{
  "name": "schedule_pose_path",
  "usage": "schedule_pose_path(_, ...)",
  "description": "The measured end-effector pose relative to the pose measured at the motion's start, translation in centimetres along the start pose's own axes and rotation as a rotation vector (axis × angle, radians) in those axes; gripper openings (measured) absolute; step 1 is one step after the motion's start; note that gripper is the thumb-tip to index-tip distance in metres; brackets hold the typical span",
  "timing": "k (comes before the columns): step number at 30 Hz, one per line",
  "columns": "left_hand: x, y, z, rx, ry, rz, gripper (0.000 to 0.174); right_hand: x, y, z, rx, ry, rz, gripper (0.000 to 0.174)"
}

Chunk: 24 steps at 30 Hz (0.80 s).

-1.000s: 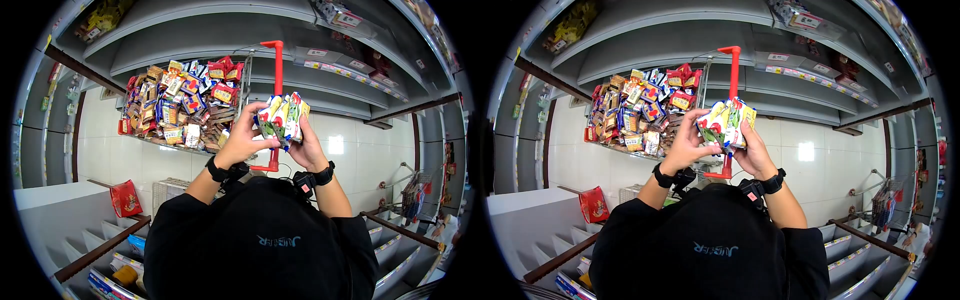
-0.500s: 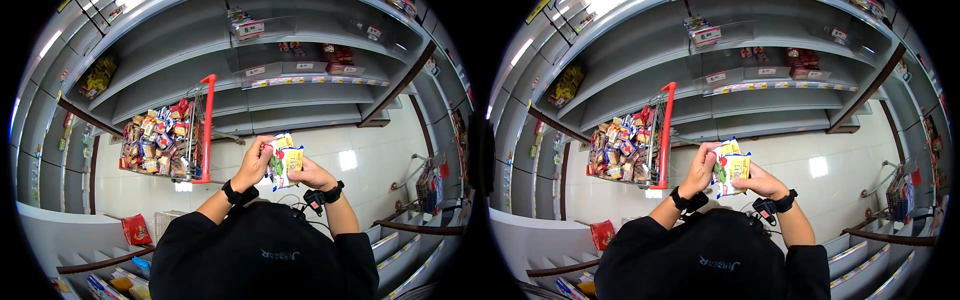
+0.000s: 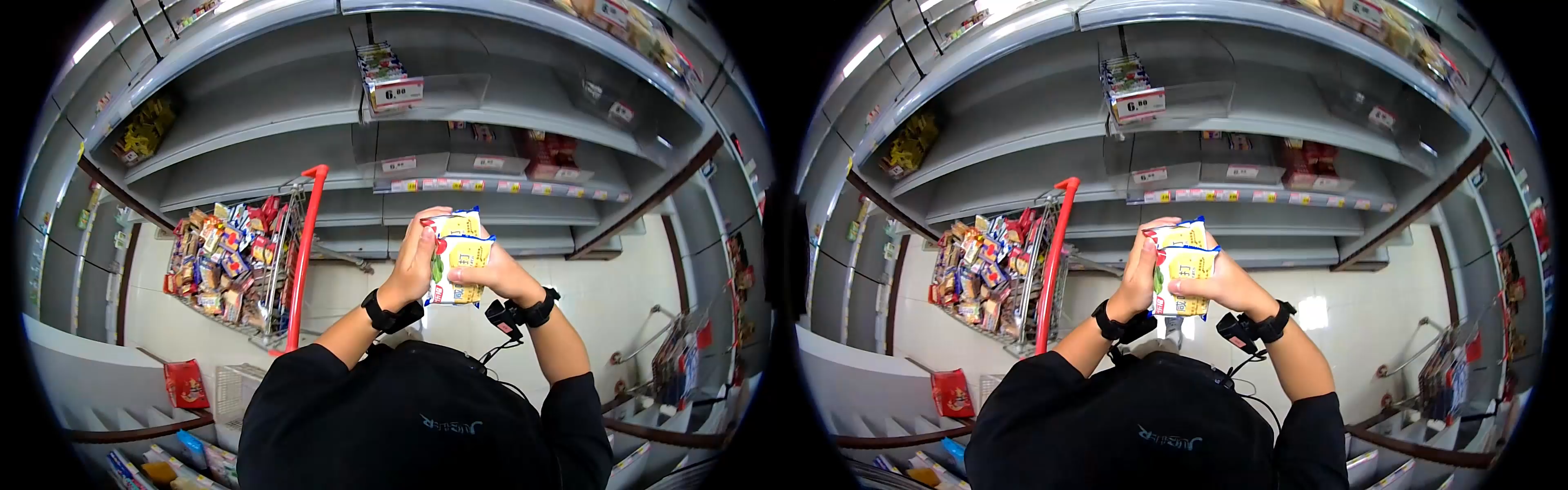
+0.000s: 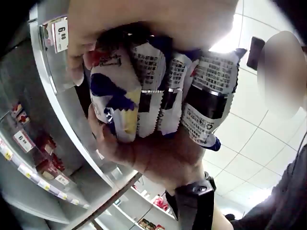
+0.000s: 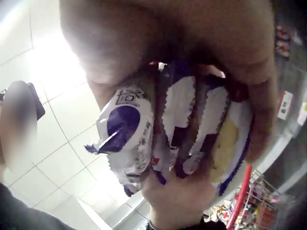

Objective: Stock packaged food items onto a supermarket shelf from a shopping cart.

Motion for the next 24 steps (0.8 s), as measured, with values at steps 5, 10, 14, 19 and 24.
schedule_pose_path(5,3.5,4.2,9.2,-0.204,0.082,0.069,0.063,4.6,-5.9,10.6,0.059,-0.024,-0.171,0.081)
schedule_pose_path(10,8.9,5.5,14.4,-0.289,0.338,0.088,0.048,11.2,-14.0,21.3,0.350,0.100,-0.763,0.093)
schedule_pose_path(14,10.3,3.8,17.4,-0.208,0.344,0.149,0.032,14.9,-16.8,28.7,0.355,0.117,-1.195,0.093)
schedule_pose_path(19,10.7,4.0,19.2,-0.217,0.439,0.189,0.021,18.3,-14.7,34.5,0.161,0.009,-1.067,0.089)
schedule_pose_path(24,10.6,3.6,20.5,-0.188,0.469,0.272,0.020,19.5,-12.8,38.4,-0.115,-0.169,-0.994,0.050)
Point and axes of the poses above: each hand's wrist, its own z-axis towards the middle knuckle, its own x-axis out of the back of the hand, y = z × x, the point moved 9 cm from there along z, towards the middle knuckle, and after that the axes turned 10 degrees about x, right-handed, at the moved point
